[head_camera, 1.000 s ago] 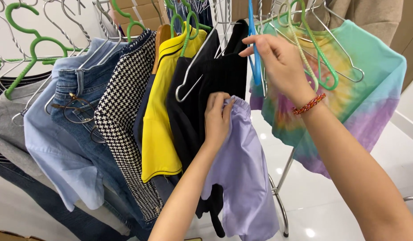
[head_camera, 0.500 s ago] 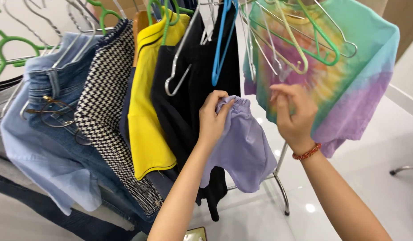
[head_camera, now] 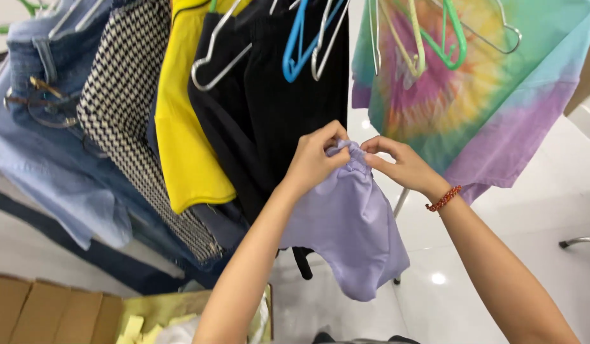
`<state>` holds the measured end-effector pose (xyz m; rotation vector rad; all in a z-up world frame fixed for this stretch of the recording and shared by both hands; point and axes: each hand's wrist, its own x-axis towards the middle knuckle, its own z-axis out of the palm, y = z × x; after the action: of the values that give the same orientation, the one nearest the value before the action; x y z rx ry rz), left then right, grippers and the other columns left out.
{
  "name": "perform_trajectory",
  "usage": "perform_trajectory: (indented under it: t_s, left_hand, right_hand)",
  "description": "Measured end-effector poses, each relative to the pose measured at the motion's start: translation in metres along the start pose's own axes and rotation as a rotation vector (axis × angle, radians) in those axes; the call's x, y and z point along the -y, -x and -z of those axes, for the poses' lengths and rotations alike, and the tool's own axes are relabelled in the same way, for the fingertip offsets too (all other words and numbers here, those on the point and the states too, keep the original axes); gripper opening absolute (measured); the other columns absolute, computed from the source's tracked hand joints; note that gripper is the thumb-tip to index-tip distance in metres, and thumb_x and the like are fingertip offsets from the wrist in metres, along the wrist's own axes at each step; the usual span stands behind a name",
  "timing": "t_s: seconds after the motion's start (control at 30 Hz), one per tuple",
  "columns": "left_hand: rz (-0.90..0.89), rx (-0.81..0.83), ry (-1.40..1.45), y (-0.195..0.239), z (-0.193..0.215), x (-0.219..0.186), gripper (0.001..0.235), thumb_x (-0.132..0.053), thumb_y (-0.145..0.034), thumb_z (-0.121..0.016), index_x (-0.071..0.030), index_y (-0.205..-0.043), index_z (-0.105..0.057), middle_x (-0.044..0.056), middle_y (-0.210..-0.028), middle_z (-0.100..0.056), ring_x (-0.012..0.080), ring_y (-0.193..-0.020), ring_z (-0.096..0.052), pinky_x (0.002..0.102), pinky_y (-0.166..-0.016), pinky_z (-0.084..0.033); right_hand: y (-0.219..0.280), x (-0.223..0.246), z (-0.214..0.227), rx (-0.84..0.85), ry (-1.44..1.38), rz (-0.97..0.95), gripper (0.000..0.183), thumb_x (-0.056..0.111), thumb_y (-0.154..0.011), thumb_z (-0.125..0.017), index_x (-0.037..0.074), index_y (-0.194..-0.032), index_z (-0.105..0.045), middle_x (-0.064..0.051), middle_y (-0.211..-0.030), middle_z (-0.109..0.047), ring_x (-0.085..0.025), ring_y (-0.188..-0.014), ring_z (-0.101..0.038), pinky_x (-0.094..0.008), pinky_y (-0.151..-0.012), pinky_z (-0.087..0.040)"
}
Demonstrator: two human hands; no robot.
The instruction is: The person takes a pair of light purple shorts from a clothing rack, folds them neatly on a table, and places them aside. Then, the person takes a pair of black shorts from the rack, folds them in the same manner, and places them next to the purple shorts.
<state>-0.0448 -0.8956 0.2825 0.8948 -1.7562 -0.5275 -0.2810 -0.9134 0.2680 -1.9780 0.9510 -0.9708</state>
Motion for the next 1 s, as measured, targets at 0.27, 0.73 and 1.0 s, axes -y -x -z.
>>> perform_trajectory:
  t_s: [0.27,0.73,1.0]
  left_hand:
    - [0.033,-0.119,-0.099,0.027,-0.026,-0.041,0.026,-0.003,-0.077,-0.077,-0.017,-0.088,-0.058,0.005,-0.087,-0.077,0.0251,-0.084,-0.079,0.038,-0.078,-0.063]
    - [0.05,-0.393,-0.492,0.145,-0.05,-0.117,0.023,-0.002,-0.078,-0.077,-0.016,-0.087,-0.061,0.003,-0.088,-0.076,0.0273,-0.082,-0.074,0.035,-0.076,-0.058]
    - [0.352,-0.233,-0.725,0.207,-0.045,-0.126,0.035,0.005,-0.086,-0.07,-0.018,-0.112,-0.066,0.016,-0.099,-0.075,0.0427,-0.097,-0.075,0.052,-0.086,-0.061]
  right_hand:
    - [0.042,-0.074,0.007,0.258,0.174,0.289,0.035,0.035,-0.085,-0.089,0.006,-0.103,-0.081,-0.019,-0.138,-0.057,-0.051,-0.129,-0.05,-0.063,-0.115,-0.035]
    - [0.135,-0.163,0.037,0.379,0.267,0.088,0.04,0.04,-0.077,-0.094,0.01,-0.102,-0.083,-0.012,-0.099,-0.081,-0.04,-0.103,-0.076,-0.05,-0.091,-0.057]
    - [0.12,-0.154,0.09,0.35,0.331,0.109,0.038,0.024,-0.082,-0.091,0.018,-0.119,-0.084,-0.013,-0.106,-0.083,-0.034,-0.105,-0.077,-0.044,-0.086,-0.061]
